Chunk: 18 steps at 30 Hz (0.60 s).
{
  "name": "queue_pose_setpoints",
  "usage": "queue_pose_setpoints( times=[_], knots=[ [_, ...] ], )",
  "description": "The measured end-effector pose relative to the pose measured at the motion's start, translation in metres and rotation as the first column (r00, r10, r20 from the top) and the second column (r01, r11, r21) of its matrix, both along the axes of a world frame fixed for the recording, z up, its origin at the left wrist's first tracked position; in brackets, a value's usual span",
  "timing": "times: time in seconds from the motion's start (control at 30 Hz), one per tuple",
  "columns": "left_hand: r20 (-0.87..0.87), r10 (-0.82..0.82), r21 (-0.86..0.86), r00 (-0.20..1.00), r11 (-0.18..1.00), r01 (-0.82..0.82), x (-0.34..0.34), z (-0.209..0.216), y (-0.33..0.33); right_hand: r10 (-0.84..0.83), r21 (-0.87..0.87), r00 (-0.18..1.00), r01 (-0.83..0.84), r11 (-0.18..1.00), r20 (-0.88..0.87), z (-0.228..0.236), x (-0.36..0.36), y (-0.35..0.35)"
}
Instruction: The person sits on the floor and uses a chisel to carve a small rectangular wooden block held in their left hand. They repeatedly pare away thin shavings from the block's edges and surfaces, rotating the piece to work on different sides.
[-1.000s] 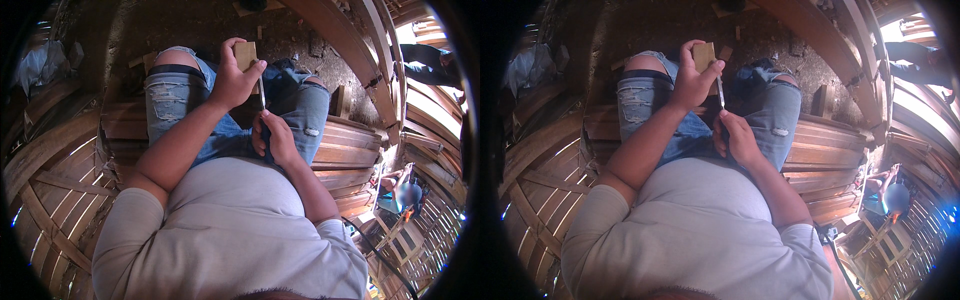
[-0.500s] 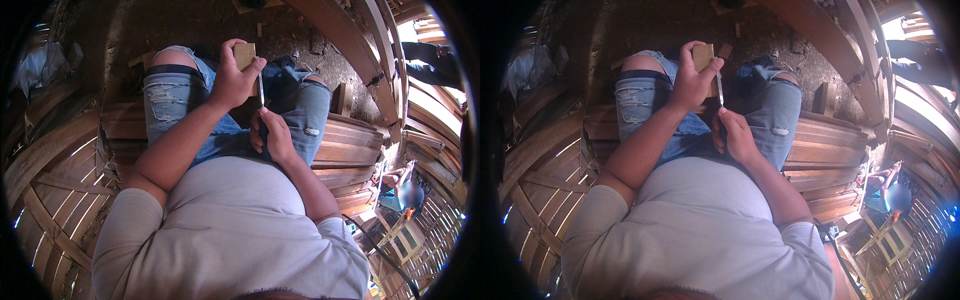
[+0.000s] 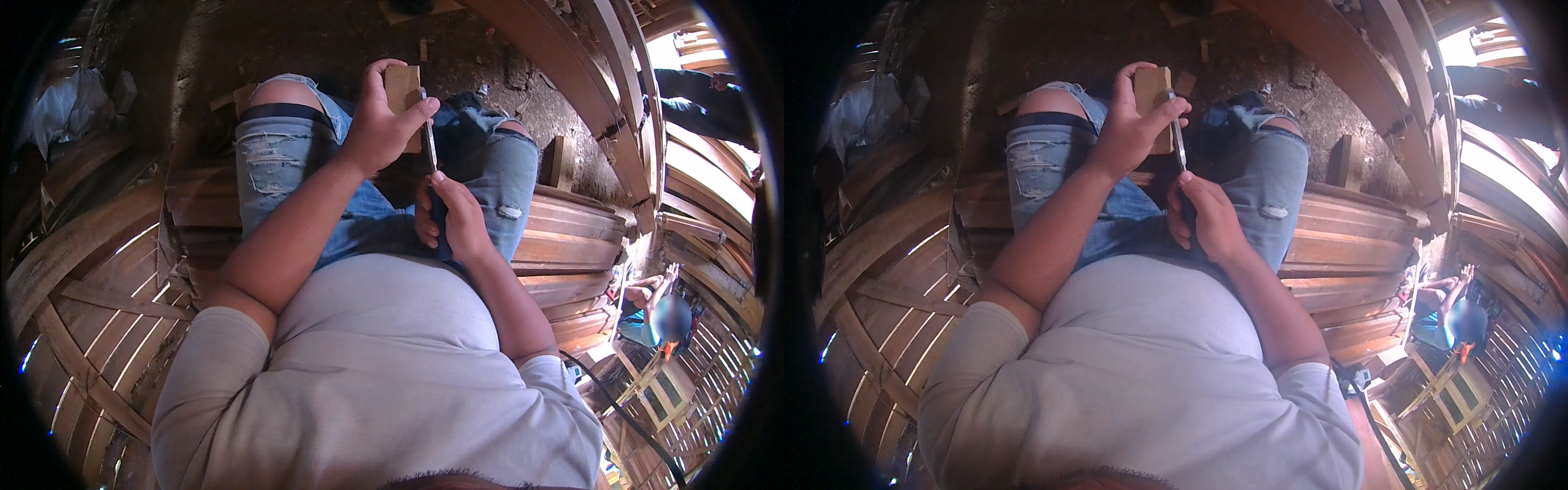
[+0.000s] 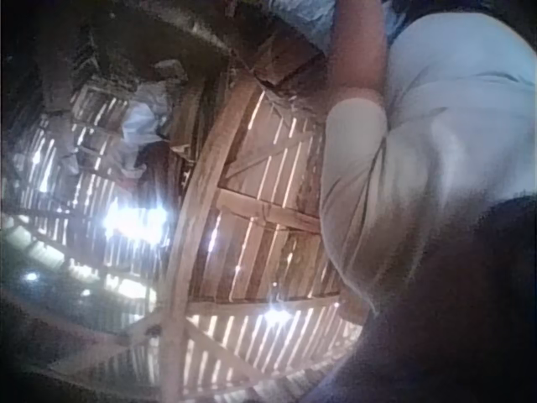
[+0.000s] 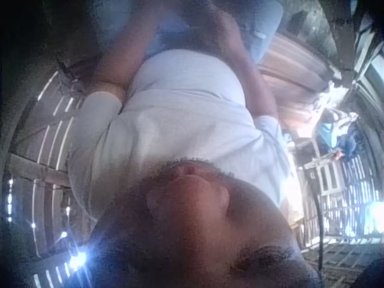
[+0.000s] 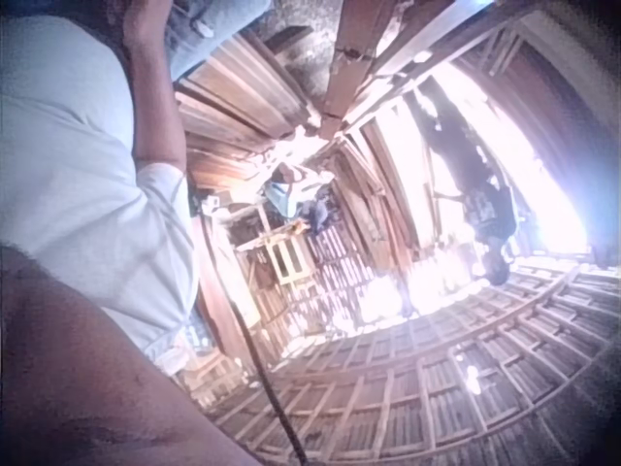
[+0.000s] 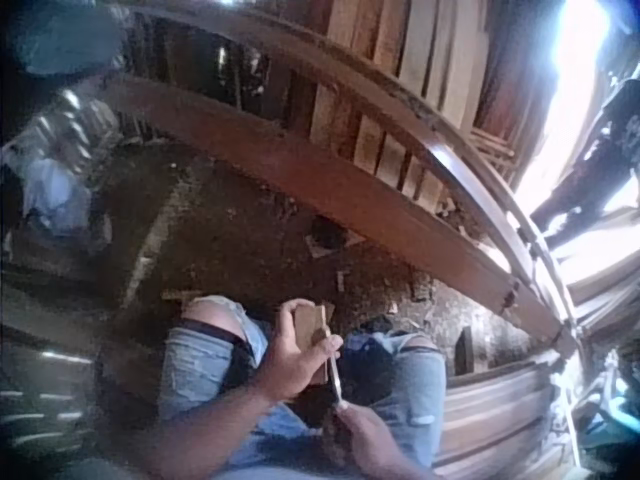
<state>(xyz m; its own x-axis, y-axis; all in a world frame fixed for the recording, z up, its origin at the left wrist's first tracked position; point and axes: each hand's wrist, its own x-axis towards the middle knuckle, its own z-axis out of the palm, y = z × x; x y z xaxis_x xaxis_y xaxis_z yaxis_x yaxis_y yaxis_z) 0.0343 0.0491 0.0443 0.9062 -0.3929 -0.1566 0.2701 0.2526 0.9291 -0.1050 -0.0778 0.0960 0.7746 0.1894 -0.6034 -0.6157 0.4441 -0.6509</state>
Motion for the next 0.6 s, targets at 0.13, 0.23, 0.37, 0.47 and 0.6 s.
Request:
queue_pose_setpoints(
  times=[0.13, 0.23, 0.37, 0.47, 0.6],
  knots=[
    [0.079, 0.006, 0.142, 0.997, 0.99, -0.017, 0.0, -0.01, 0.001, -0.006, -0.04, 1.0, 0.006, 0.999, -0.003, -0.003, -0.001, 0.005],
    [0.027, -0.019, 0.086, 0.999, 0.996, 0.017, -0.004, -0.007, -0.002, -0.024, -0.036, 1.0, 0.024, 0.999, 0.005, -0.007, -0.003, 0.008],
    [0.083, -0.006, 0.172, 0.997, 0.985, -0.008, -0.005, -0.008, -0.001, -0.043, -0.033, 0.999, 0.043, 0.999, 0.001, -0.009, -0.003, 0.01],
    [0.149, 0.012, 0.244, 0.989, 0.969, -0.049, -0.005, -0.013, -0.003, -0.044, -0.038, 0.999, 0.044, 0.998, 0.019, -0.01, -0.002, 0.01],
    [0.175, 0.04, 0.238, 0.984, 0.968, -0.081, -0.005, -0.014, -0.005, -0.078, 0.007, 0.996, 0.078, 0.997, -0.047, -0.005, -0.001, 0.013]
  ],
)
